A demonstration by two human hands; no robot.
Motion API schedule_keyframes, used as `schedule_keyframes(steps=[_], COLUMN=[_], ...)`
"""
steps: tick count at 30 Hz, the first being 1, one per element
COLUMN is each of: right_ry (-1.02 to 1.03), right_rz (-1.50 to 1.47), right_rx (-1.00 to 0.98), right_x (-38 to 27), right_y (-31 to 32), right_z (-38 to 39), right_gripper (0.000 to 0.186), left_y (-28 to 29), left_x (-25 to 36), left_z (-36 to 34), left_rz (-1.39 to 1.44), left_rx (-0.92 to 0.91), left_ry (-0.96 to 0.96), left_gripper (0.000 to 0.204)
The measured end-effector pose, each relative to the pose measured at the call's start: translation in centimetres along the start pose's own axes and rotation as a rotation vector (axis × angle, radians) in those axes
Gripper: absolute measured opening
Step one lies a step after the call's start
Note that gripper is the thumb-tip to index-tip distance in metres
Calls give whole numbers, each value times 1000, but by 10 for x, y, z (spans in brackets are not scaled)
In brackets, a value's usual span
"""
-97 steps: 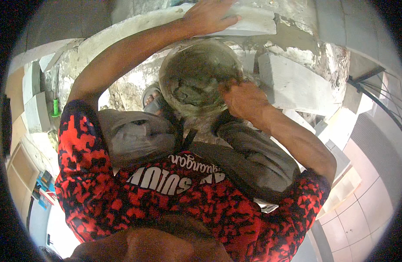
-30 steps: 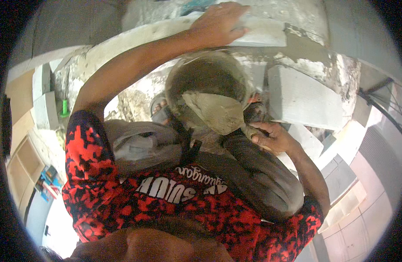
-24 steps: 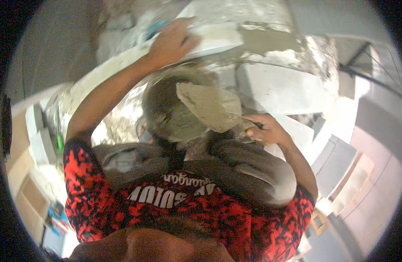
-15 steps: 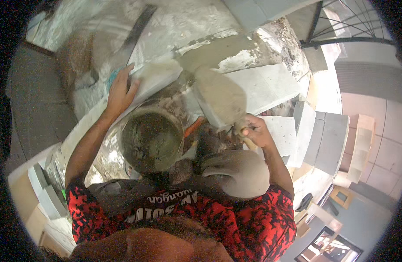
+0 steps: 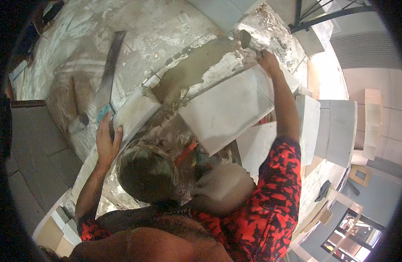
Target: The person applies mortar from a bucket to a surface with a trowel, places a masonry block on the mortar, and uses a hand saw to cut another block.
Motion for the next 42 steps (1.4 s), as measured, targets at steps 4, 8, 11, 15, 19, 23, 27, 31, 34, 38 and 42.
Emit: schedule_keyframes(steps=[4,8,11,15,19,23,27,31,34,38,42], right_ry=[-40,-65,-79,-15,104,6,-260,-143,-91,229,690], right_rz=[362,458,374,163,69,278,247,-122,-508,-594,-165], right_rx=[-24,-76,-118,-121,-155,-244,-44,82,-2,-402,-838], right_x=[-39,-44,-47,-43,-61,-6,44,-28,-92,-199,-341], right_y=[-48,-45,-21,-12,-27,-34,21,53,79,84,58], right_z=[-44,-42,-21,9,12,-19,-14,53,156,257,315], right_gripper=[32,30,31,33,35,30,30,50,57,49,58], left_y=[1,-1,4,0,0,-1,-1,5,1,-5,5], left_x=[1,-4,-4,-4,-5,2,-3,-13,-10,-27,-29], left_z=[-2,0,2,0,0,-6,-4,13,4,2,53], left_rz=[-3,14,70,46,42,73,87,35,74,198,329], left_rx=[-23,-20,-22,-29,-42,-26,3,34,61,218,180], left_ry=[16,45,71,63,70,38,32,31,-89,-201,-434], left_gripper=[53,53,54,55,55,55,55,54,51,47,40])
Point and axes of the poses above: each hand's wrist, its own z-axis away from the middle knuckle, its own y-axis out of the back of the hand, x = y × z, the point moved 7 cm from there along -z, towards the middle knuckle, and after that the axes turned 4 degrees about -x, right-handed, at the moved point
